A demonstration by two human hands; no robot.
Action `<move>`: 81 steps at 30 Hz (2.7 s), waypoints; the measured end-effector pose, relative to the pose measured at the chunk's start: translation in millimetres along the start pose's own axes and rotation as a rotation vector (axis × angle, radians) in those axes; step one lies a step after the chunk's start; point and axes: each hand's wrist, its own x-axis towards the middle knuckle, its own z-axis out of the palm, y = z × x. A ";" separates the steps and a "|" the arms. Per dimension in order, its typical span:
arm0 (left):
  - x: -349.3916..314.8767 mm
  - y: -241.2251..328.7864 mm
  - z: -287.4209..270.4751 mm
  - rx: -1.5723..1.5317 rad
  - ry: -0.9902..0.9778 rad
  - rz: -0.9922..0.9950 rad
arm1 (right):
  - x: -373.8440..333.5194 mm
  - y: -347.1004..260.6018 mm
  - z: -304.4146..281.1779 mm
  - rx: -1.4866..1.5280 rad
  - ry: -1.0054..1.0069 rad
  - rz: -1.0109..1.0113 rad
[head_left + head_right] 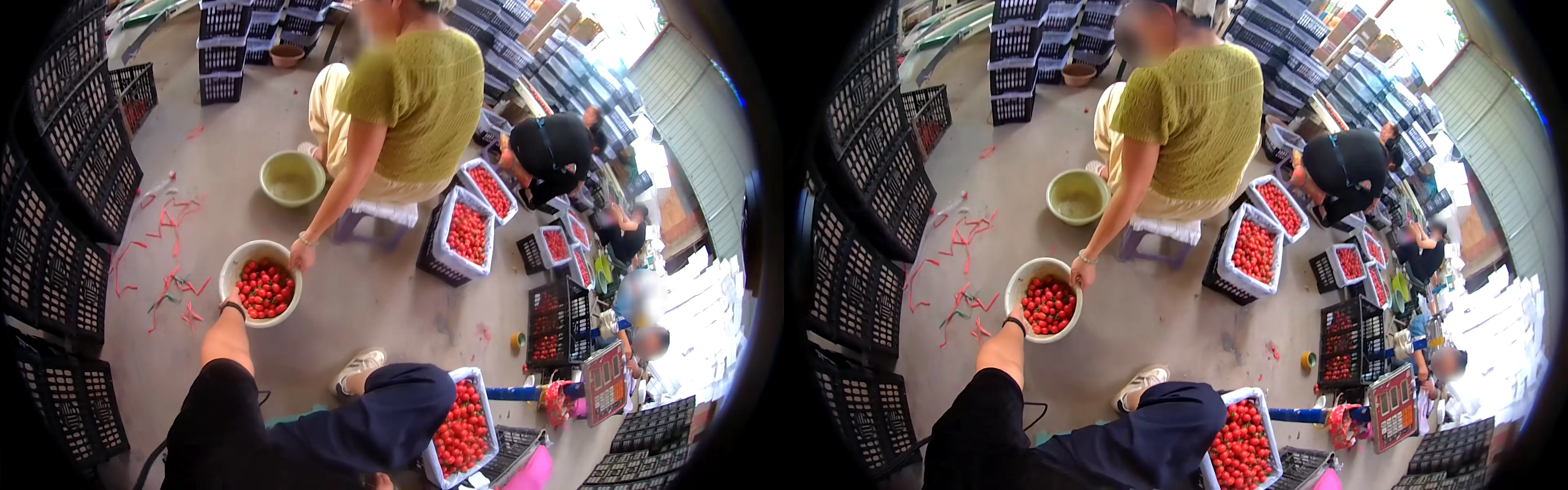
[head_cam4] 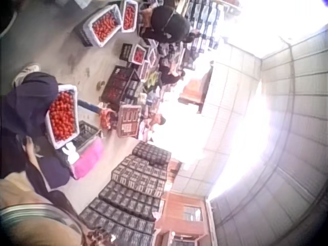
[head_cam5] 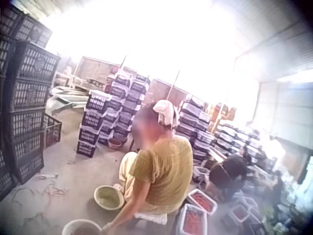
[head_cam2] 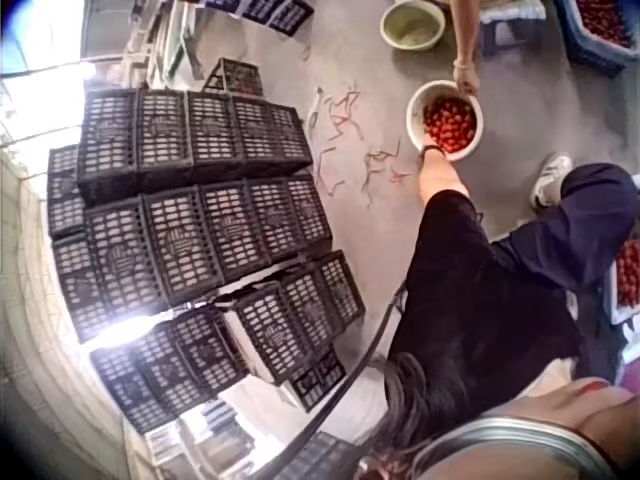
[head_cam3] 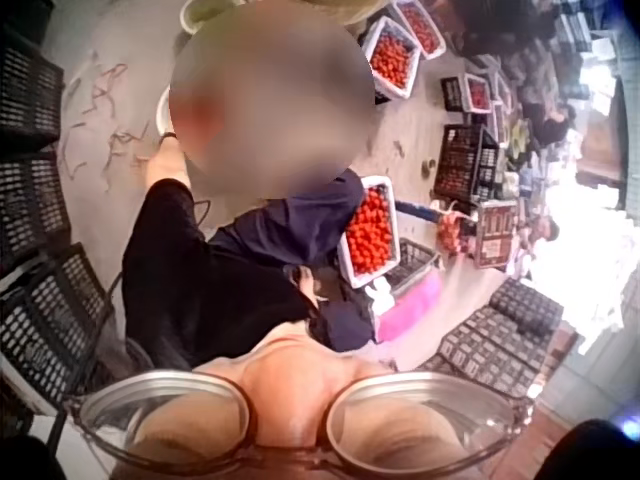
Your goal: The person sorts fruit from a bucket into a crate, weighs it on a digital scale, and wraps the produce with a cloth. They then pick individual fruits from a conveyor belt by hand and place them into a bucket.
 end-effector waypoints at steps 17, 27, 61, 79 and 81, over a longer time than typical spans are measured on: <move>-44.0 149.6 -75.8 0.433 -0.662 0.165 | 32.5 -7.3 4.4 0.875 0.118 0.359; -230.5 316.3 -103.0 0.824 -0.912 0.403 | 72.1 -138.8 -138.6 1.151 0.486 0.119; -449.3 -279.4 -6.4 1.156 -1.395 -0.654 | -49.2 -77.1 -235.7 1.943 1.108 0.364; -436.5 -298.3 7.9 1.000 -1.453 -0.909 | -33.6 -79.2 -279.2 1.883 1.060 0.382; -435.5 -299.4 5.4 1.014 -1.398 -0.931 | -30.2 -73.4 -277.3 1.872 1.035 0.514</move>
